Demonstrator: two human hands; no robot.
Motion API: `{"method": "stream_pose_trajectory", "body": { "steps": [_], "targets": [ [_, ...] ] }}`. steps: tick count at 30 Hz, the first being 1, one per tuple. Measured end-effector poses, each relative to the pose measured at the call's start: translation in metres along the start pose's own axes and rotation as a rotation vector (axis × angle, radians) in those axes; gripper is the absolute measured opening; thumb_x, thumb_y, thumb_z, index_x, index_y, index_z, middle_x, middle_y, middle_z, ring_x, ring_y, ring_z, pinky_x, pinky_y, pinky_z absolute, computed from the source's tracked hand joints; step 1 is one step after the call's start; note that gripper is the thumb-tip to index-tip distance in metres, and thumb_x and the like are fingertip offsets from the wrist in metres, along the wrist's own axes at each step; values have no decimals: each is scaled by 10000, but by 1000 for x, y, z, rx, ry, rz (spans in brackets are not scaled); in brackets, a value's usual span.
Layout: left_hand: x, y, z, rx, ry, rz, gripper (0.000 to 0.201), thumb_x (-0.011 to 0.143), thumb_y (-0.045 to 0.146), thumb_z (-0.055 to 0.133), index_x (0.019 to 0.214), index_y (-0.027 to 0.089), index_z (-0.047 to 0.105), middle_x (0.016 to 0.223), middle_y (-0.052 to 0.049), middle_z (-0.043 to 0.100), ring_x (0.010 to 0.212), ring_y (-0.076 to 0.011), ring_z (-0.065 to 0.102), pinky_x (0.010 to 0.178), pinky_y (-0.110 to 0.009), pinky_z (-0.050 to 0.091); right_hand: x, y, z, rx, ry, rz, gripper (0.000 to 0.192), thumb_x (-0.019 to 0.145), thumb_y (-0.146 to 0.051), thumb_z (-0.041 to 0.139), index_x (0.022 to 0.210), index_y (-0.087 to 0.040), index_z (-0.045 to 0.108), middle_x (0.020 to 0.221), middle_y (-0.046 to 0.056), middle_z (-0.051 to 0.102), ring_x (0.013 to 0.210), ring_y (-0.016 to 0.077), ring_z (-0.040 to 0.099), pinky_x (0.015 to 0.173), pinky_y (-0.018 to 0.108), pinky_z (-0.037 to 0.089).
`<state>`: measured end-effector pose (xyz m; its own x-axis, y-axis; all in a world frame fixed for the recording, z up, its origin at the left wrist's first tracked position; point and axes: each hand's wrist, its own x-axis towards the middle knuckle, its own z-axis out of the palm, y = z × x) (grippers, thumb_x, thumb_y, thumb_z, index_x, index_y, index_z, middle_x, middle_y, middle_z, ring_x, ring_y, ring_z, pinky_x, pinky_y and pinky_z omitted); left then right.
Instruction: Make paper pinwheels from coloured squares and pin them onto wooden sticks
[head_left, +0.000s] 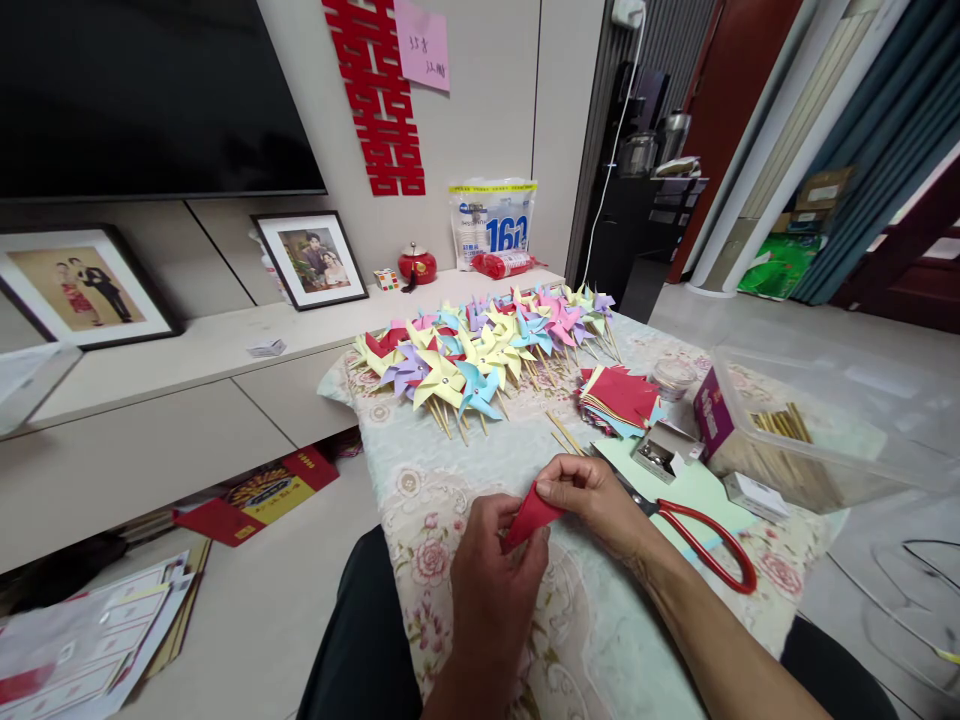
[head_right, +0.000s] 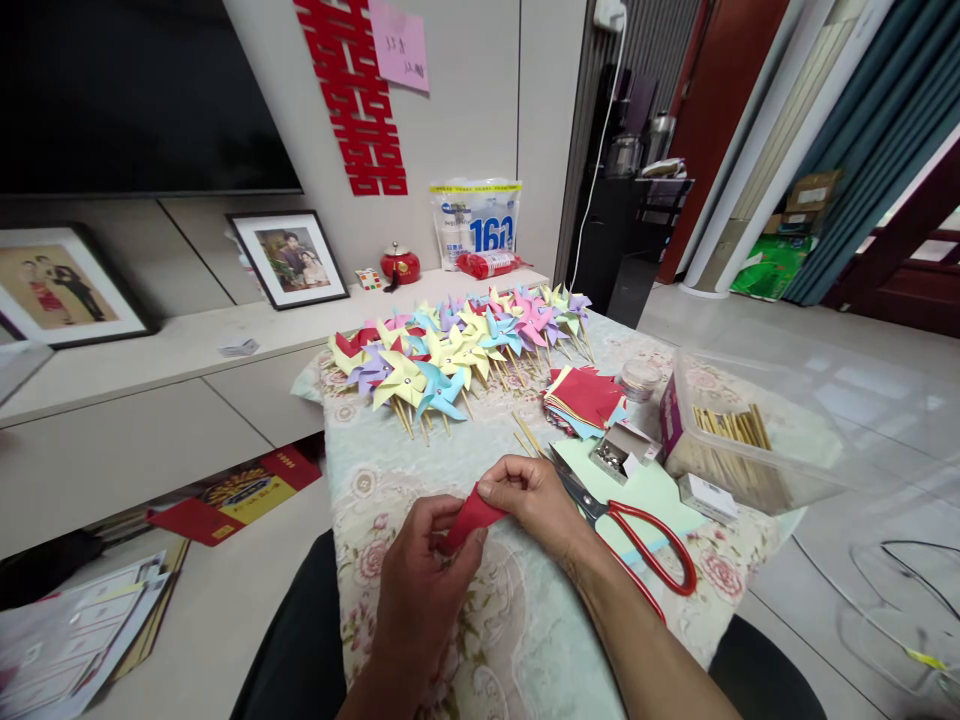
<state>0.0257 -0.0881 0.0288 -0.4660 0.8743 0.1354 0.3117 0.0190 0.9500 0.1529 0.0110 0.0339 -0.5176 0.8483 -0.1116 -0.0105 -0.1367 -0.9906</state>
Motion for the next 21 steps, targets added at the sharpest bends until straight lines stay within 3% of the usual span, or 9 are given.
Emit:
{"method": "stream_pose_trajectory", "body": {
  "steps": [6, 14, 21],
  "targets": [
    [2, -3, 2, 94, 15, 29, 87, 777, 262, 678, 858, 242, 703, 822, -33, 731, 735, -229, 646, 700, -317, 446, 0, 1, 0, 70, -1, 6, 290, 683, -433, 812, 692, -172, 686, 653, -13, 628, 611, 130, 500, 634, 276, 364],
    [6, -3, -3, 100, -47, -6, 112, 814, 272, 638, 880, 253, 727, 852, -35, 763, 780, -257, 660, 728, -331, 424, 1, 2, -3, 30, -28, 11, 285, 731, -443, 783, 767, -166, 724, 703, 4, 652, 650, 142, 524, 655, 278, 382],
    [4, -3, -4, 203, -101, 10, 129, 825, 255, 613, 906, 234, 711, 842, -37, 746, 763, -248, 650, 717, -332, 421, 0, -1, 0, -49, -13, 9, 261, 692, -404, 791, 713, -161, 699, 633, -16, 610, 581, 122, 465, 584, 262, 323]
  ]
}}
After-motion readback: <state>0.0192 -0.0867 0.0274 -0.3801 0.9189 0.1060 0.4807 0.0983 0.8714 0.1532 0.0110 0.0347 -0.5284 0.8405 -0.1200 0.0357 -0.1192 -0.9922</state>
